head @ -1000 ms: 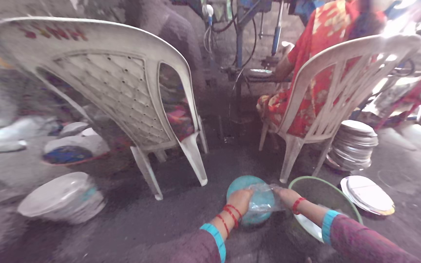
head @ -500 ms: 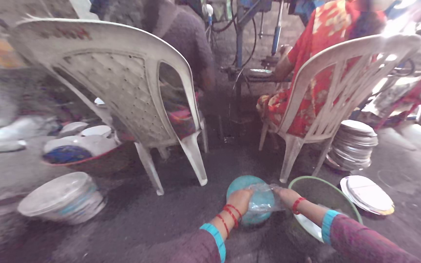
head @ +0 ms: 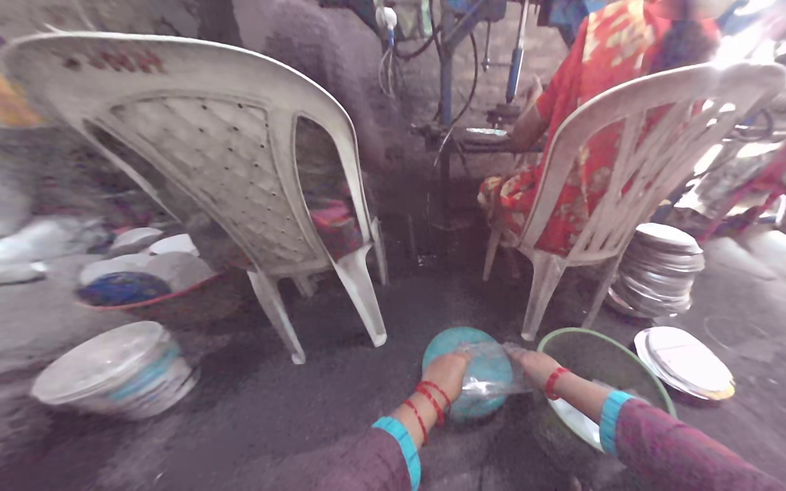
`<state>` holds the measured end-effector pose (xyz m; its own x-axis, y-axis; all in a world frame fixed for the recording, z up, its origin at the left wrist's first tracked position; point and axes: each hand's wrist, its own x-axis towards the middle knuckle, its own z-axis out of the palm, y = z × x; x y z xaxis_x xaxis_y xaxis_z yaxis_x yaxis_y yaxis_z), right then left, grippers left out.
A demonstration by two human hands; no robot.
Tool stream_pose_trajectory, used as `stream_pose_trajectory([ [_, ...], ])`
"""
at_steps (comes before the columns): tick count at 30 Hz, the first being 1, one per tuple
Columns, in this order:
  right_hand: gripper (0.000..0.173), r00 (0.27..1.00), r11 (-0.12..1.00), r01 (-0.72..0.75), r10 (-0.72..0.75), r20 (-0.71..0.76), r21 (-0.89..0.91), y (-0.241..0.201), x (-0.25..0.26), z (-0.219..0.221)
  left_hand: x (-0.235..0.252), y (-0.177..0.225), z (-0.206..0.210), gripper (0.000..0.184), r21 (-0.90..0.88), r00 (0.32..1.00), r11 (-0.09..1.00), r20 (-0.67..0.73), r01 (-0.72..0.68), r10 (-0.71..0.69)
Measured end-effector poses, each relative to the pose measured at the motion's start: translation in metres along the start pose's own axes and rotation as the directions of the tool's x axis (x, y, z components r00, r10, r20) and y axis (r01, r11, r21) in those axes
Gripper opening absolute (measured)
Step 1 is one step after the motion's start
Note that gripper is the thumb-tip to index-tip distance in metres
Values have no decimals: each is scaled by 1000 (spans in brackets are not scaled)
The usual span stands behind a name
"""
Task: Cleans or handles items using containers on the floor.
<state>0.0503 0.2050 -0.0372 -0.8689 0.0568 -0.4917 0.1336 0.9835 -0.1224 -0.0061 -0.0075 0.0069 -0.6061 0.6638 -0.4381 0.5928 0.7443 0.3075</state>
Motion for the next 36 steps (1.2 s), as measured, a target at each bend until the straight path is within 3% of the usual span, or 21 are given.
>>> stream_pose_trajectory([
  [6,78,1000,1000,-1,1,-6,14,1,2,2,-6,4,-3,82,-15,998,998,-8,66,-66],
  [11,79,1000,999,15,-14,-28,37,0,2,2,0,-2,1,80,-36,994,994,-33,108,-109],
  [15,66,1000,999,10,-10,-11,51,-3,0,-2,-4,0,-2,76,-57,992,991,-37,118,-120],
  [18,45,998,996,63,-62,-16,62,6,1,2,-4,2,-2,60,-79,989,989,-61,127,-132],
  [21,36,997,999,49,-50,53,13,-5,-2,1,4,-35,39,44,-89,974,993,-218,-83,62],
  [23,36,996,999,45,-43,83,-14,-10,-5,-1,-6,-26,34,44,-146,987,988,-156,-53,30],
  [26,41,998,999,37,-36,60,-13,-13,-6,-2,-14,-10,4,53,-264,970,961,-244,-80,14],
  [28,42,1000,999,25,-25,0,26,-10,-6,4,-16,-8,2,65,-255,971,964,-239,-78,16],
  [30,46,999,1000,-26,27,27,-14,-18,-12,-4,-12,-10,4,72,-211,968,975,-249,-68,14],
  [32,44,992,996,-43,52,111,-83,-38,-27,-18,-11,-12,4,66,-191,972,980,-235,-53,7],
  [35,42,979,975,168,-182,-91,-146,-27,-39,-4,-14,-11,1,59,-188,976,981,-216,-41,-1],
  [36,42,992,974,106,-118,-53,-199,-43,-49,-9,-18,-10,-1,57,-199,979,979,-204,-38,-3],
])
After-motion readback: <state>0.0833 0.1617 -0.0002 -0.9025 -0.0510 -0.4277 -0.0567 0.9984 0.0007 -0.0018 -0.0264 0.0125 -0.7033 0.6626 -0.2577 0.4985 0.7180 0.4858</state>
